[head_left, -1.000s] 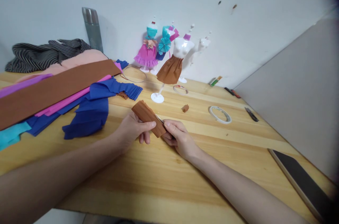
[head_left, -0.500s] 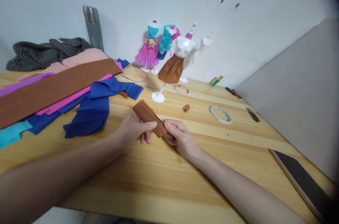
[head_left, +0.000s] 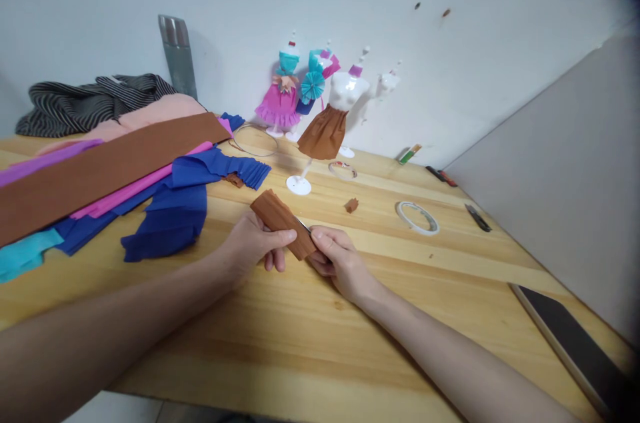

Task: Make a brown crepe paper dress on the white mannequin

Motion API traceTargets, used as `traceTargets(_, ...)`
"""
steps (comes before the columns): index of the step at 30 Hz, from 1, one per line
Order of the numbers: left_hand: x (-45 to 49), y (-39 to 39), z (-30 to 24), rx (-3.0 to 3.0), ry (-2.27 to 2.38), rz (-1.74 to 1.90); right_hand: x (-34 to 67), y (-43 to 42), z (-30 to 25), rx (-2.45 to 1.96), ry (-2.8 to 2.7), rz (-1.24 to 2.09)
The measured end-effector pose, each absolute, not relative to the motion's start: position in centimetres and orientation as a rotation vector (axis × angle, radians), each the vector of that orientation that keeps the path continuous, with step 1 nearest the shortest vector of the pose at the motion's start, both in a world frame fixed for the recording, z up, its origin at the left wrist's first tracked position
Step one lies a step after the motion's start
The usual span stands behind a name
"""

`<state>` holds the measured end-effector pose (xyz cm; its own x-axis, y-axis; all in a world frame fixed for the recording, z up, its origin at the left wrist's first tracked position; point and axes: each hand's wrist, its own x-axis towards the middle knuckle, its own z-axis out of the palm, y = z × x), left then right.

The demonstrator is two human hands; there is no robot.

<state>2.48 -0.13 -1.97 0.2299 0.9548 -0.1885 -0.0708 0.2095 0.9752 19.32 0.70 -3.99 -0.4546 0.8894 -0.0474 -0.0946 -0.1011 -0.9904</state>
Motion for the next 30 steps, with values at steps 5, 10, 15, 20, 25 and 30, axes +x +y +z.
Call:
traceTargets(5, 2.3, -0.2, -2.0, 1.088, 1.06, 1.008, 19.3, 0.6, -3.8, -0.9, -1.371, 1.653)
traceTargets(10, 2.4, -0.1, -2.4, 1.076, 1.086, 1.073, 19.4, 0.2, -3.9, -0.94, -1.459, 1.524)
traceTargets(15, 2.5, -0.2, -2.8, 1.09, 1.083, 1.069, 19.3, 0.3, -4.1, -0.994, -1.482, 1.486)
traceTargets(20, 2.6, -0.4, -2.5, 1.061, 1.106, 1.064, 19.3, 0.4, -4.1, -0.961, -1.445, 1.535)
traceTargets(25, 2.3, -0.3, -1.8, 0.96, 1.098, 1.104, 19.3, 0.5, -4.2, -0.987, -1.418, 1.52)
traceTargets(30, 1.9, 0.0, -1.3, 0.851, 1.051, 1.147, 19.2, 0.6, -4.4, -1.009, -1.41, 1.479)
